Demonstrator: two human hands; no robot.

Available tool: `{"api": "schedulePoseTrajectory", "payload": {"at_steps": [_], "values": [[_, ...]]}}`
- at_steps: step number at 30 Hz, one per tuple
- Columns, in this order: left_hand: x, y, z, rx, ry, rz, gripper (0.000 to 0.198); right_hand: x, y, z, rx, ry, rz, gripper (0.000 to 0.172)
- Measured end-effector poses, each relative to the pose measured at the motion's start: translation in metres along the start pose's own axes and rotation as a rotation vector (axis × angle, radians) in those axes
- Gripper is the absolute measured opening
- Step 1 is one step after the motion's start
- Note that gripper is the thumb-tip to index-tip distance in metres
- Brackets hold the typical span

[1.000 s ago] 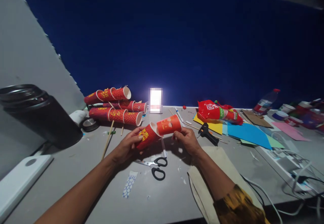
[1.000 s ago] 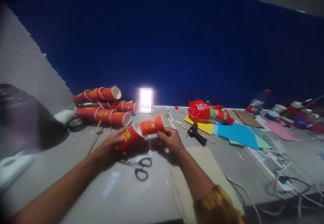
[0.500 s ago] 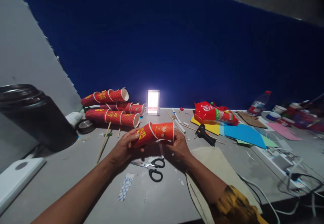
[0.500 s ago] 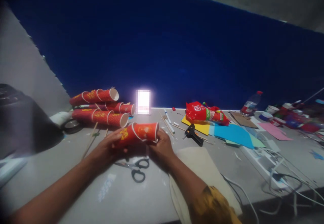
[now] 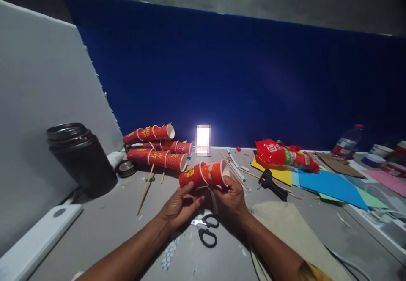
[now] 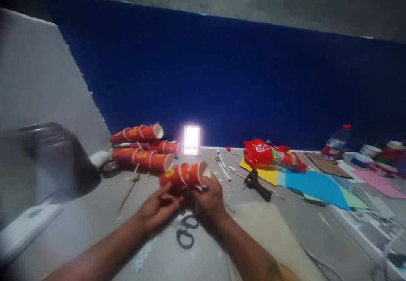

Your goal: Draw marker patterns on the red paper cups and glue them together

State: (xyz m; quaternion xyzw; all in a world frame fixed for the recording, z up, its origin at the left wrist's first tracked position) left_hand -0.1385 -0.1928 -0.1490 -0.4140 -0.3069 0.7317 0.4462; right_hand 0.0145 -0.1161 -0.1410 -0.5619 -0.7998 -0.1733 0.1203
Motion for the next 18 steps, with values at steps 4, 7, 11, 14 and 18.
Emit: {"api": "schedulePoseTrajectory", "payload": {"at_steps": [4,7,11,14,18], "values": [[-0.014,-0.021,-0.008,-0.083,0.006,-0.009,0.019,-0.005,-0.003,-0.01,0.128,-0.036,0.048,0.017],[-0.024,-0.039,-0.02,-0.091,0.009,0.003,0.014,-0.007,-0.002,-0.017,0.13,0.003,0.03,0.017],[-0.024,-0.051,-0.038,-0.164,-0.057,0.025,0.016,-0.004,0.01,-0.022,0.022,0.113,0.014,0.018],[-0.019,-0.051,-0.043,-0.165,-0.079,0.018,0.019,-0.001,0.018,-0.024,-0.055,0.138,-0.026,0.022],[-0.014,-0.044,-0.037,-0.157,-0.107,0.049,0.024,0.001,0.023,-0.031,-0.098,0.122,-0.067,0.023]]}}
Point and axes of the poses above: each hand's wrist, its own x-axis towards the middle knuckle, its own y-axis out of the back of the hand, z = x × y, the point moved 3 cm from there along x, towards the middle knuckle, and after that the axes turned 7 degrees about -y, right-handed, at the moved point
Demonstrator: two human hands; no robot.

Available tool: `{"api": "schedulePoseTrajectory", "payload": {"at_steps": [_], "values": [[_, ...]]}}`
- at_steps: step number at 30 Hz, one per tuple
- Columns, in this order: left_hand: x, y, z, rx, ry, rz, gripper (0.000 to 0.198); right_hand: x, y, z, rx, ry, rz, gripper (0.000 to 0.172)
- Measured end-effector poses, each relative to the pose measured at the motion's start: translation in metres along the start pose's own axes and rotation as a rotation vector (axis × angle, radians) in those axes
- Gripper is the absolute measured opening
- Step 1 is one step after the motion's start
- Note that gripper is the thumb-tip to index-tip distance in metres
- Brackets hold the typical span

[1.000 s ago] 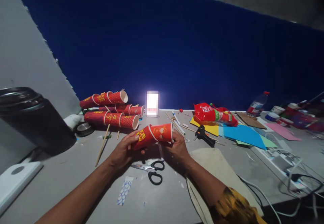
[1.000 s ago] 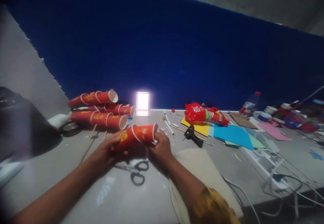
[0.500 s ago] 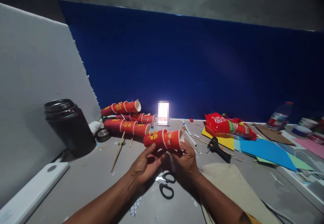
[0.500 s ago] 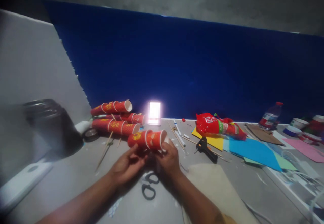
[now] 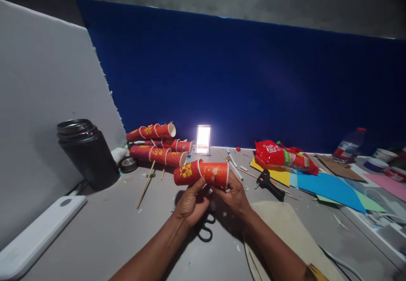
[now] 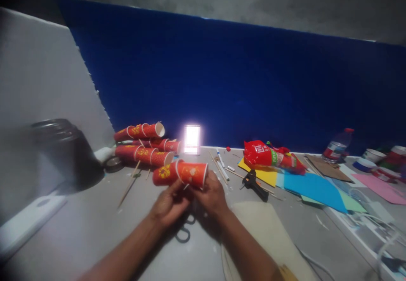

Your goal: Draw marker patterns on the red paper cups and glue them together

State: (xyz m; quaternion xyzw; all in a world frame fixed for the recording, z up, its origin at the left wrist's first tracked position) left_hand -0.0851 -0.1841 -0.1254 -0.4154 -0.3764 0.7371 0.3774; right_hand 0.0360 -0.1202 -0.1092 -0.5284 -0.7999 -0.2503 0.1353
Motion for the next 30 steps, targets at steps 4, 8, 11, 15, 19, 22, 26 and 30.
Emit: {"api": "schedulePoseTrajectory", "payload": {"at_steps": [4,8,11,15,19,22,26,30], "values": [[0.007,0.005,0.007,0.019,0.034,-0.067,0.021,0.001,0.004,-0.003,-0.132,0.08,-0.008,0.019],[0.01,0.009,0.008,0.049,0.032,-0.093,0.023,0.002,0.014,0.004,-0.345,0.184,0.121,0.018],[0.011,0.011,0.007,0.065,0.023,-0.072,0.023,0.003,0.019,0.008,-0.426,0.239,0.156,0.013],[0.013,0.011,0.008,0.072,-0.017,-0.09,0.029,0.002,0.021,0.003,-0.529,0.337,0.127,0.018],[0.014,0.011,0.006,0.078,-0.029,-0.129,0.03,0.0,0.023,-0.004,-0.643,0.343,0.154,0.01],[0.016,0.013,0.004,0.093,-0.026,-0.143,0.031,0.0,0.025,-0.004,-0.67,0.316,0.155,0.01],[0.018,0.013,0.003,0.077,-0.03,-0.154,0.043,-0.001,0.022,0.002,-0.609,0.318,0.07,0.022],[0.019,0.014,0.003,0.059,-0.027,-0.127,0.031,-0.001,0.021,0.005,-0.572,0.318,0.051,0.028]]}}
Point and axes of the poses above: each hand's wrist, its own x-axis towards the middle knuckle, its own y-axis out of the back of the hand, z = x × y, the point moved 3 cm from there along x, towards the middle knuckle, and after that the axes turned 7 degrees about -y, right-handed, at the moved point
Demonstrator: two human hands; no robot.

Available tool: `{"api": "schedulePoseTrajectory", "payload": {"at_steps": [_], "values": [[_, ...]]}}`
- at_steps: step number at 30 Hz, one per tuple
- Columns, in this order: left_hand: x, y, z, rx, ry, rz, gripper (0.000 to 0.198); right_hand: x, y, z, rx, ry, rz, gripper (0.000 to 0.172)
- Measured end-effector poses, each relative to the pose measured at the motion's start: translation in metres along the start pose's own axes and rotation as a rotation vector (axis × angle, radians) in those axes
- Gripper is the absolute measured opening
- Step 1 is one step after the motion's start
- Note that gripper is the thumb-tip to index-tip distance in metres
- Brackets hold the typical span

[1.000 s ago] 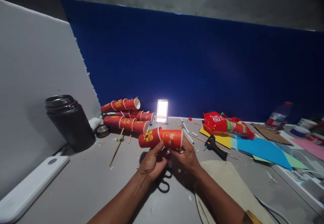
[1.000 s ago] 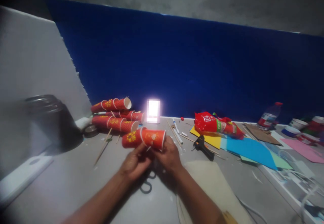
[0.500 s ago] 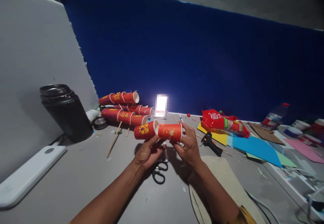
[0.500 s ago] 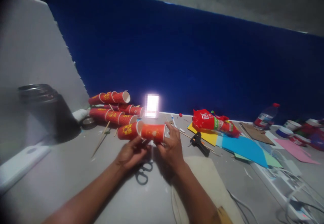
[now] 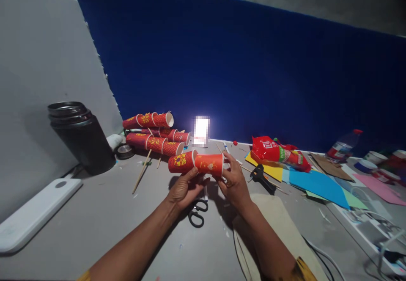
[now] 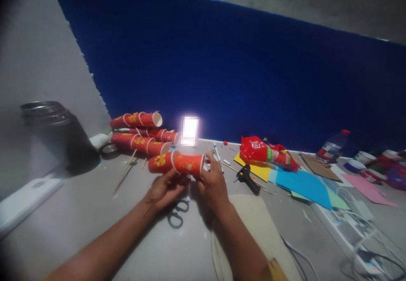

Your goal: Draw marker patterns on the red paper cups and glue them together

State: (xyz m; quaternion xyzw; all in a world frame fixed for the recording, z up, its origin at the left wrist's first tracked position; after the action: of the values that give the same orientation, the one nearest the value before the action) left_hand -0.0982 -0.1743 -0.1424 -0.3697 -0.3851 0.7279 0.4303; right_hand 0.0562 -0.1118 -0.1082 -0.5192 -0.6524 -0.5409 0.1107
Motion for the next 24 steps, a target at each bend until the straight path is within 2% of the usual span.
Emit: {"api": "schedulePoseTrajectory", "payload": {"at_steps": [2,5,8,12,16,19,24], "values": [[0.0,0.0,0.0,0.001,0.0,0.013,0.027,0.001,0.003,-0.001,-0.002,-0.013,0.043,0.026],[0.0,-0.001,0.0,-0.003,-0.017,0.0,0.03,0.004,0.009,-0.005,0.002,-0.023,0.09,0.017],[-0.001,-0.004,0.001,-0.031,-0.019,0.011,0.031,0.005,0.007,-0.01,0.08,0.019,0.056,0.011],[-0.005,-0.005,-0.002,-0.035,0.029,0.092,0.019,0.001,-0.004,-0.009,0.124,-0.027,0.011,0.027],[-0.009,-0.007,-0.008,-0.006,0.079,0.043,0.016,-0.006,-0.016,-0.005,0.022,-0.108,0.021,0.034],[-0.011,-0.009,-0.011,-0.023,0.061,0.04,0.019,-0.009,-0.021,-0.004,-0.051,-0.148,0.091,0.036],[-0.013,-0.017,-0.012,-0.116,0.027,-0.019,0.033,-0.012,-0.028,-0.007,-0.119,-0.133,0.193,0.042]]}}
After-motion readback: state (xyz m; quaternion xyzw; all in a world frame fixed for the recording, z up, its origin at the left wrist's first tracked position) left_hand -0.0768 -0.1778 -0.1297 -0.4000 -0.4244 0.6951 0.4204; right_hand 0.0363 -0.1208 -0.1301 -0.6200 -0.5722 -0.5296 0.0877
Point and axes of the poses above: each hand's wrist, its own x-axis towards the middle knuckle, its own y-axis out of the back of the hand, z = x × y, the point moved 3 cm from there along x, towards the middle knuckle, and after that the axes turned 7 degrees about -y, right-handed, at the moved point
